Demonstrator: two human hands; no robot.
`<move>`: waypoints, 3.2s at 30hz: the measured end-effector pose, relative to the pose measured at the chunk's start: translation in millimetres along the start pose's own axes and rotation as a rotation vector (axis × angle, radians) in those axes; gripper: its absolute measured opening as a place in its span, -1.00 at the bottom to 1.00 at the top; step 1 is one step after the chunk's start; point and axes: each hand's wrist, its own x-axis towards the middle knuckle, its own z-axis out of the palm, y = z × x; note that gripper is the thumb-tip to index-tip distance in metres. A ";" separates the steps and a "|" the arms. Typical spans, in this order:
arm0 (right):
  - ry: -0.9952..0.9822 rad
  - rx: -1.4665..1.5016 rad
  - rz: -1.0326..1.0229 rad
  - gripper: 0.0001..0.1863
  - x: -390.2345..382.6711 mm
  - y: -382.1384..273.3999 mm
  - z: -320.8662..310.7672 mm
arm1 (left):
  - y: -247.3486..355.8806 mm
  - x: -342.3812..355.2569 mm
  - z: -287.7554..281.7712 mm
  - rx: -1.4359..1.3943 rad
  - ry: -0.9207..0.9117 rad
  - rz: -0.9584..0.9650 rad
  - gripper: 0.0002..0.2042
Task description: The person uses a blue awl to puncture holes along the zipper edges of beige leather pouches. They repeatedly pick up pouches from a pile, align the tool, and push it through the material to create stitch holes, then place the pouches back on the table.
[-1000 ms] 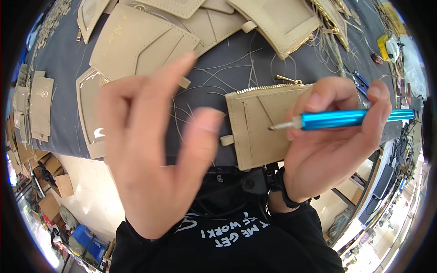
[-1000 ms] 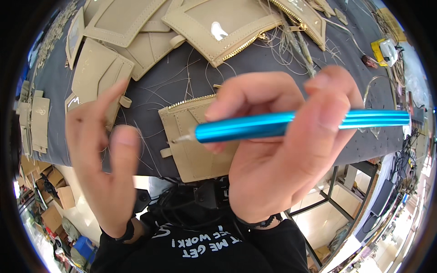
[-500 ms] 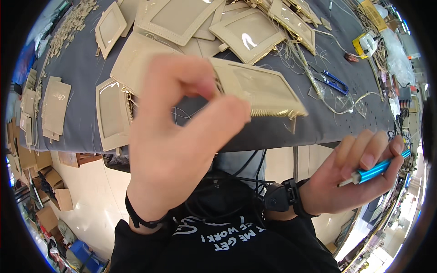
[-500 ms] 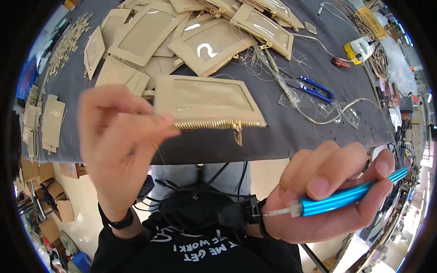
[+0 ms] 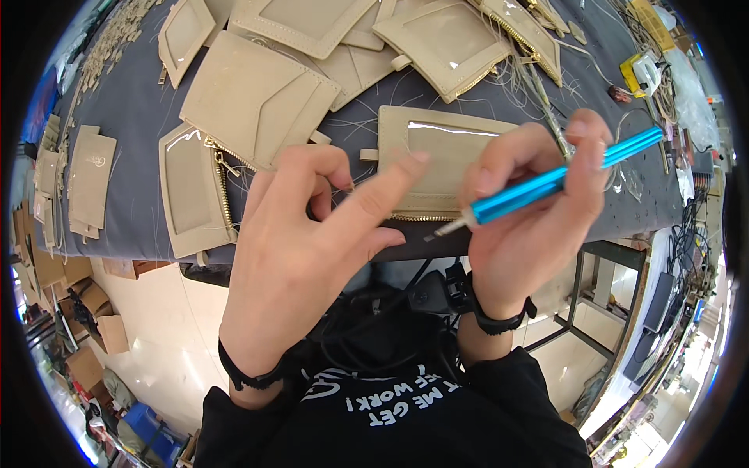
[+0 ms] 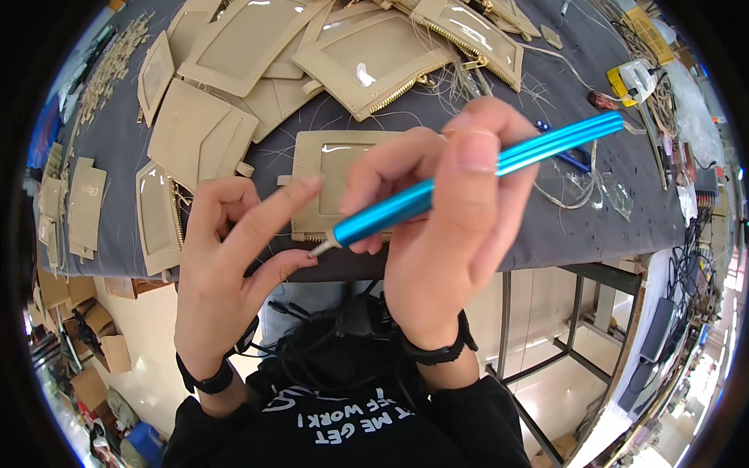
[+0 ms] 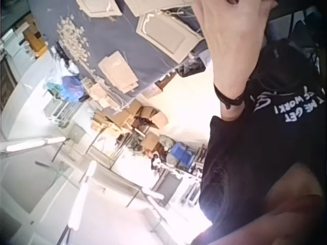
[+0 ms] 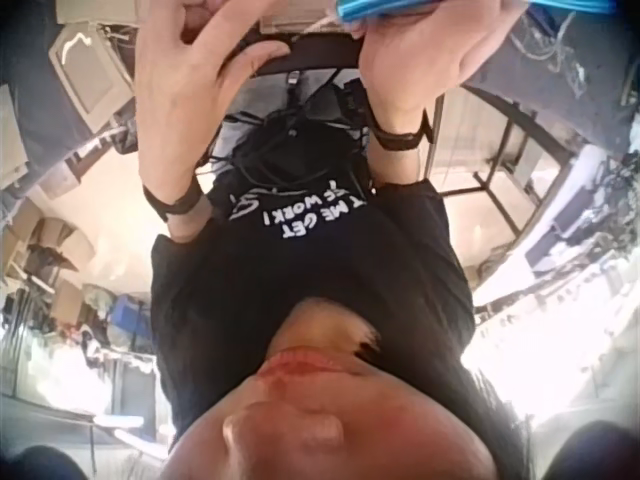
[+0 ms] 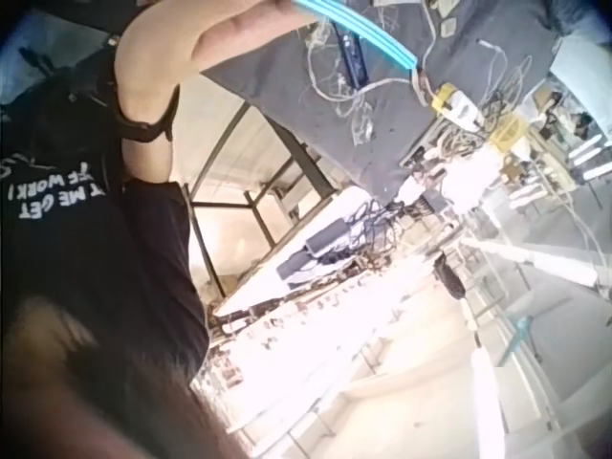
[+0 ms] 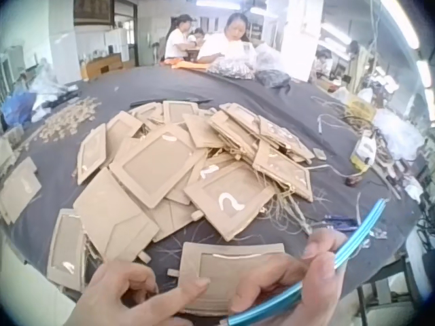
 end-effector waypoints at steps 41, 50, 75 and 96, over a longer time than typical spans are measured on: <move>-0.013 -0.560 -0.065 -0.56 -4.3 11.6 13.7 | -27.9 -7.0 9.0 -0.121 0.171 0.109 -0.92; -0.034 -0.567 -0.078 -0.55 -4.4 11.4 10.4 | -28.7 -7.6 11.1 -0.144 0.181 0.135 -0.93; -0.015 -0.572 -0.099 -0.57 -4.8 10.0 15.8 | -27.7 -8.2 7.3 -0.218 0.174 0.126 -0.93; -0.048 -0.063 -0.104 -0.73 -3.2 4.7 -6.7 | -40.1 -54.3 -55.0 0.281 0.248 -0.826 -0.46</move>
